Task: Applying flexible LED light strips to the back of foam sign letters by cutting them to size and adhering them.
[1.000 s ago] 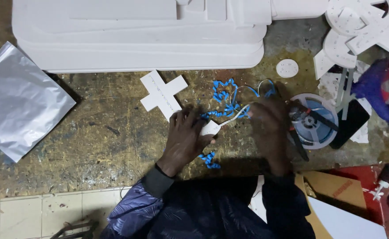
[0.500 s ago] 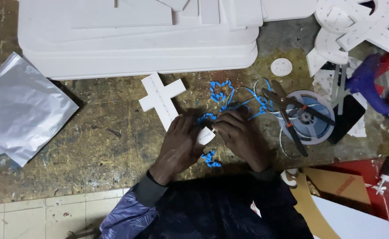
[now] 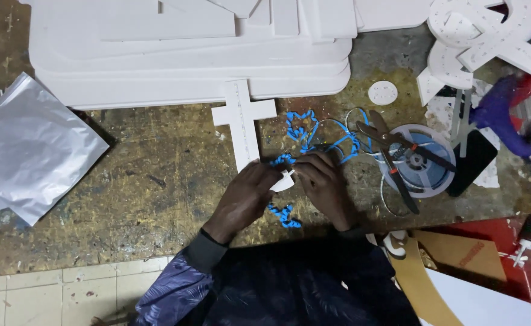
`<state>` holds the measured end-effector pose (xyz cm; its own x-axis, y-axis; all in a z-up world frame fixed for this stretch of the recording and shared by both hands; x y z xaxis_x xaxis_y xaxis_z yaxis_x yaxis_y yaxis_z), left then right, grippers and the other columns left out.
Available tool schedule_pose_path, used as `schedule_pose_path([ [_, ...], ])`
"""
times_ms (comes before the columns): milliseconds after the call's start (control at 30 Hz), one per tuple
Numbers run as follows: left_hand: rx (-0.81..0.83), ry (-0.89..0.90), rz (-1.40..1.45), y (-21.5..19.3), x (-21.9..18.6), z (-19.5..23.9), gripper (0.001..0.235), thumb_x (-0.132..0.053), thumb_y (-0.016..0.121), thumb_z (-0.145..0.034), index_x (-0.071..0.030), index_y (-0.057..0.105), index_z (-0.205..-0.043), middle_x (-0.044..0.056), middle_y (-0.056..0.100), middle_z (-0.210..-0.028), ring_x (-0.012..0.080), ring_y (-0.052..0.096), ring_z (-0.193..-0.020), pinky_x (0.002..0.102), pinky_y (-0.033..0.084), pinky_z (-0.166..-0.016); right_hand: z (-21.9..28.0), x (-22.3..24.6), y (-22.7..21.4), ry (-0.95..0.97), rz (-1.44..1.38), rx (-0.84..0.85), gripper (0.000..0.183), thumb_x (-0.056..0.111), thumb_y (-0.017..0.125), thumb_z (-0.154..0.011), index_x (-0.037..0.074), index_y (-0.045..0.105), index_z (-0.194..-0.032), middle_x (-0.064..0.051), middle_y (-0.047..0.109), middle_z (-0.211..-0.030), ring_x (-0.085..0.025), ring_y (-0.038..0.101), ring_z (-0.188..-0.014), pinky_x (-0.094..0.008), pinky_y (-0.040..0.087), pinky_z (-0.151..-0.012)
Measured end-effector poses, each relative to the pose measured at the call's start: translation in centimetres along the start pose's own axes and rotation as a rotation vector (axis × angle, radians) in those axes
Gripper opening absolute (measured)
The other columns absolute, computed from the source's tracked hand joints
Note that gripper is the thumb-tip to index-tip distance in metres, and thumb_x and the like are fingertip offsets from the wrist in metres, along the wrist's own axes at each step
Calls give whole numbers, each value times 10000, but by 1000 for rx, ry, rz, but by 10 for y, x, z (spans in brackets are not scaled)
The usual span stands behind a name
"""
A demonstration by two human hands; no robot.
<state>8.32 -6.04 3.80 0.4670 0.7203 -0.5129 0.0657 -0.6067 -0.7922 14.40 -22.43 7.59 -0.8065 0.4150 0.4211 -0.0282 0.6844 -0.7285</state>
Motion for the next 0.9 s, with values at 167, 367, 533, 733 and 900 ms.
schedule_pose_path([
  [167, -44, 106, -23, 2, 1, 8, 328, -290, 665, -1086, -188, 770, -1379, 155, 716, -1383, 387, 660, -1413, 551, 406, -1334, -1, 0, -1, 22, 9, 16, 158, -54, 813, -988, 59, 812, -1099, -76, 799, -1102, -350, 756, -1150, -498, 599, -1010],
  [367, -88, 105, 49, 8, 9, 12, 333, -279, 621, -1118, -182, 803, -1379, 123, 701, -1468, 338, 624, -1488, 509, 377, -1372, 0, 1, 0, 48, -7, 17, 155, -59, 793, -1015, 29, 796, -1142, -115, 780, -1133, -385, 743, -1190, -520, 608, -1031],
  [533, -51, 52, -13, 8, 4, 7, 267, -303, 688, -1068, -196, 834, -1264, 78, 696, -1463, 306, 642, -1441, 494, 390, -1354, 2, -1, -1, 33, -5, -3, 202, -53, 792, -992, 77, 813, -1145, -75, 779, -1144, -361, 742, -1199, -495, 602, -1050],
  [733, -47, -27, -33, 44, 25, 17, 333, -308, 659, -1055, -191, 832, -1315, 114, 684, -1381, 329, 656, -1404, 516, 345, -1365, 5, 5, -6, 24, -87, -38, 365, -69, 797, -910, 64, 767, -1249, -131, 763, -1278, -431, 700, -1287, -574, 577, -1103],
  [900, -153, -23, 49, -13, -28, -8, 242, -189, 623, -1060, -124, 808, -1202, 171, 684, -1266, 409, 647, -1186, 549, 432, -1115, 29, -4, -35, 222, 54, 18, 510, 109, 795, -933, 113, 715, -1436, -101, 739, -1460, -368, 670, -1387, -515, 497, -1200],
])
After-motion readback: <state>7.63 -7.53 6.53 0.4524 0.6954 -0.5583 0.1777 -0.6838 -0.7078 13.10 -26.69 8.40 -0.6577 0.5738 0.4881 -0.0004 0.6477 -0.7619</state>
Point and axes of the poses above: each hand's wrist, its own z-axis away from the middle knuckle, its own y-axis out of the palm, x = y × z, the point moved 8 cm from there along -z, towards the middle knuckle
